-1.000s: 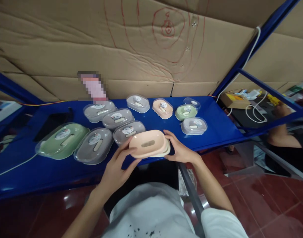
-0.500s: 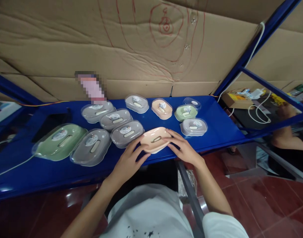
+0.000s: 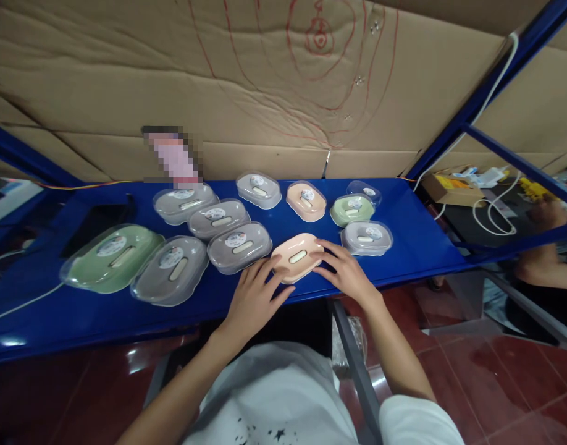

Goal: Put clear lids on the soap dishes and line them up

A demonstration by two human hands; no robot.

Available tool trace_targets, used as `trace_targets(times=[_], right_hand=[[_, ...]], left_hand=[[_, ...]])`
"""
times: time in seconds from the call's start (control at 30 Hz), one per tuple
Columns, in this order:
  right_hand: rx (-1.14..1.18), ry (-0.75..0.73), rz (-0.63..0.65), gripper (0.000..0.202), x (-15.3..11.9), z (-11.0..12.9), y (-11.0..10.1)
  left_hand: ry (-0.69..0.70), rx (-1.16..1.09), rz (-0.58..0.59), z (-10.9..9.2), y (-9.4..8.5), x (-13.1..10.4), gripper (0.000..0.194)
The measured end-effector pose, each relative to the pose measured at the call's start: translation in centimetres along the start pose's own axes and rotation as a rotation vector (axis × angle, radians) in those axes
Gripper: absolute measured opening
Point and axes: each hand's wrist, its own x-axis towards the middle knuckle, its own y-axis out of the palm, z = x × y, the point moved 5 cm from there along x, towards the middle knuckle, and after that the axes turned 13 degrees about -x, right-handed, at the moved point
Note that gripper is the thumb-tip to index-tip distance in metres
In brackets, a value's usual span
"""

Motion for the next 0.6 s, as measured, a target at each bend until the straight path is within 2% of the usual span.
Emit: trace_targets(times=[0.1, 0.17, 0.23, 0.27, 0.3, 0.37, 0.4, 0.43, 0.5, 0.53, 0.6], right_hand=[[-0.111, -0.015, -0.036, 0.034, -0.7, 0.9, 0.5], [-0.158, -0.044, -0.001, 0.039, -0.9, 1.4, 0.1], [-0.195, -0.047, -0.004, 0.045, -0.5, 0.4, -1.7], [-0.216, -0.018, -0.049, 0.046, 0.1, -0.9, -3.3], [-0.239, 0.033, -0.114, 0.045, 1.0, -2.9, -5.2], [-0.292, 0.218, -0.247, 0.042, 3.4, -8.5, -9.4], [-0.313, 0.321, -0.231, 0.043, 4.8, -11.8, -10.9], [-0.320, 0.411, -0.154, 0.043, 6.3, -15.0, -12.0], [-0.305, 0.482, -0.043, 0.039, 8.8, -20.2, -13.3], [-0.289, 0.501, 0.019, 0.040, 9.7, -22.2, -13.4], [-0.254, 0.509, 0.118, 0.048, 10.7, -24.7, -12.8]], left_hand=[[-0.002, 0.043, 0.009, 0.1, 0.2, 0.0, 0.016], [-0.009, 0.033, -0.002, 0.3, 0.0, -0.1, 0.013], [-0.023, 0.006, -0.011, 0.7, -0.3, -0.5, 0.012], [-0.029, -0.008, -0.011, 0.9, -0.5, -0.8, 0.012], [-0.032, -0.021, -0.012, 1.1, -0.6, -1.1, 0.013], [-0.033, -0.043, -0.024, 1.5, -1.0, -1.7, 0.015], [-0.033, -0.055, -0.039, 1.7, -1.2, -2.1, 0.017], [-0.035, -0.069, -0.058, 1.9, -1.4, -2.3, 0.019], [-0.044, -0.101, -0.084, 2.3, -1.7, -2.8, 0.024], [-0.048, -0.118, -0.088, 2.4, -1.7, -2.9, 0.024], [-0.054, -0.145, -0.089, 2.7, -1.7, -3.1, 0.023]])
